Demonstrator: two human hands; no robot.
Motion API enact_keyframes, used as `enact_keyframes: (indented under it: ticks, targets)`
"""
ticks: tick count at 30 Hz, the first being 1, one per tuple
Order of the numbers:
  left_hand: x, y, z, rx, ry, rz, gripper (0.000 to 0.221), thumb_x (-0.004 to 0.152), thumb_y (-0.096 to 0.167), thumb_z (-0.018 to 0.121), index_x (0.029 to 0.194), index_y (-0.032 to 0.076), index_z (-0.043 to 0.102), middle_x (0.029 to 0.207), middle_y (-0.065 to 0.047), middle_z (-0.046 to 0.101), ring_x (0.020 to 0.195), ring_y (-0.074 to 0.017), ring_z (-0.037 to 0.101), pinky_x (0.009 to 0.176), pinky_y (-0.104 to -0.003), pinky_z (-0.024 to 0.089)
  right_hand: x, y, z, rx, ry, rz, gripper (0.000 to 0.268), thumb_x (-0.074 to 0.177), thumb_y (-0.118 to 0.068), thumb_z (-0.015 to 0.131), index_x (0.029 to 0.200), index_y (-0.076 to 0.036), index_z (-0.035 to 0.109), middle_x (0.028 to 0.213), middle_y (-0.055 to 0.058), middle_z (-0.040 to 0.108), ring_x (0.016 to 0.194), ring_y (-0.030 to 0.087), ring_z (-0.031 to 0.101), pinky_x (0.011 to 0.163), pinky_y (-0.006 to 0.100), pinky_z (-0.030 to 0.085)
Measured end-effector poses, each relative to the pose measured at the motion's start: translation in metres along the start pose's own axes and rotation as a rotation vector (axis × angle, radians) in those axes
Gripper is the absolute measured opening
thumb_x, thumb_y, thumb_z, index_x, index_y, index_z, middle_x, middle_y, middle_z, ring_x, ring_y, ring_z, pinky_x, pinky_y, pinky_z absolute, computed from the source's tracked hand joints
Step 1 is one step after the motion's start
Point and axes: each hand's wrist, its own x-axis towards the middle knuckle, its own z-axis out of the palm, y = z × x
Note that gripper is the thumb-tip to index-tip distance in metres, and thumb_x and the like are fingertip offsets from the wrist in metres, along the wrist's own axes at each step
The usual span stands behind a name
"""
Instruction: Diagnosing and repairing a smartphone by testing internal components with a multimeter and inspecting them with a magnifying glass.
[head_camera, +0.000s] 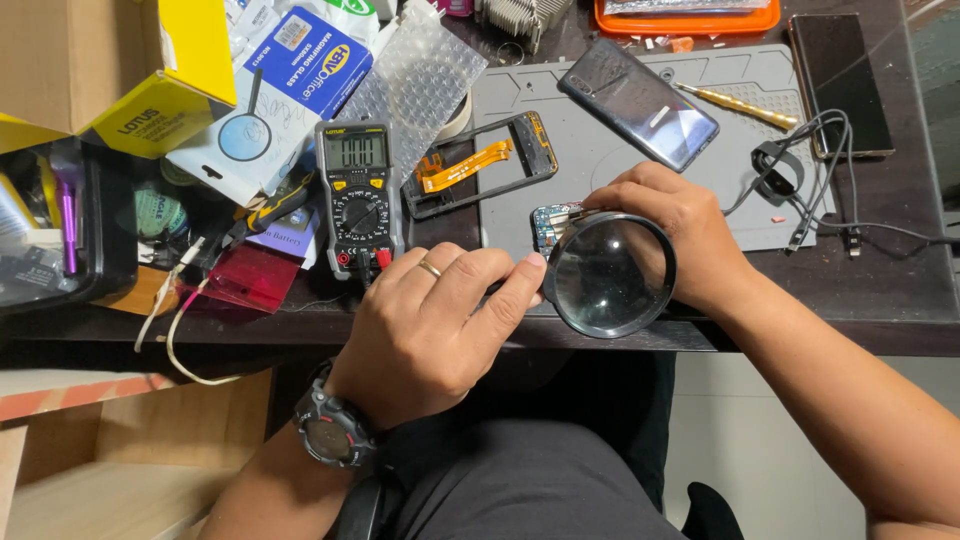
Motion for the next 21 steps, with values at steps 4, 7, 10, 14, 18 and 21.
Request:
enact_keyframes:
  ticks: [4, 7, 10, 14, 18, 21]
  targets:
    - [0.0004, 0.0013, -0.0024, 0.018, 0.002, 0.006, 0.018, 0.122, 0.014, 0.075, 0.135, 0.003, 0.081, 0.117, -0.013, 0.075, 0.082, -0.0294, 0.062, 0.068, -0.045, 0.051, 0.0005, -0.0011, -0.0001, 0.002, 0.001, 0.01, 0.025, 0.113, -0.005, 0.064, 0.126, -0.007, 0.084, 0.114, 0.014, 0.075, 0.104, 0.027, 0.078, 0.093, 0.04, 0.06]
    - [0.0, 0.0025, -0.005, 0.009, 0.005, 0.009, 0.018, 0.122, 0.012, 0.075, 0.136, 0.002, 0.08, 0.116, -0.014, 0.075, 0.082, -0.0308, 0.062, 0.069, -0.046, 0.052, 0.0005, -0.002, 0.0, 0.008, -0.007, 0.021, 0.024, 0.114, -0.008, 0.064, 0.126, -0.007, 0.085, 0.113, 0.014, 0.075, 0.102, 0.027, 0.077, 0.093, 0.04, 0.06]
    - [0.0013, 0.0039, -0.0077, 0.004, 0.001, 0.01, 0.016, 0.121, 0.008, 0.075, 0.133, 0.001, 0.081, 0.114, -0.014, 0.074, 0.079, -0.0291, 0.06, 0.065, -0.045, 0.049, 0.0, -0.0023, 0.0004, 0.005, -0.003, 0.029, 0.022, 0.112, -0.002, 0.067, 0.125, -0.008, 0.085, 0.111, 0.013, 0.074, 0.102, 0.025, 0.076, 0.092, 0.038, 0.06]
    - [0.001, 0.0039, -0.0087, -0.004, -0.003, 0.011, 0.017, 0.122, 0.01, 0.073, 0.133, 0.0, 0.081, 0.115, -0.014, 0.075, 0.08, -0.0294, 0.061, 0.067, -0.045, 0.05, 0.0006, -0.0045, -0.0004, -0.009, -0.012, 0.032, 0.016, 0.112, -0.006, 0.073, 0.123, -0.009, 0.085, 0.11, 0.012, 0.075, 0.101, 0.024, 0.076, 0.09, 0.037, 0.059]
    - [-0.0004, 0.0031, -0.0076, -0.004, -0.006, 0.008, 0.018, 0.122, 0.012, 0.072, 0.134, 0.0, 0.08, 0.116, -0.014, 0.075, 0.081, -0.0295, 0.062, 0.067, -0.045, 0.05, 0.0023, -0.0048, -0.0015, -0.031, -0.02, 0.023, 0.013, 0.112, -0.006, 0.077, 0.121, -0.009, 0.085, 0.107, 0.011, 0.077, 0.099, 0.023, 0.075, 0.088, 0.036, 0.058]
    - [-0.0012, 0.0014, -0.0074, 0.004, -0.013, 0.014, 0.019, 0.121, 0.005, 0.068, 0.134, 0.0, 0.081, 0.116, -0.015, 0.074, 0.081, -0.0302, 0.062, 0.068, -0.045, 0.051, 0.0033, -0.0073, -0.0016, -0.033, -0.016, 0.033, 0.014, 0.111, -0.005, 0.078, 0.122, -0.01, 0.086, 0.107, 0.01, 0.077, 0.1, 0.022, 0.075, 0.089, 0.035, 0.058]
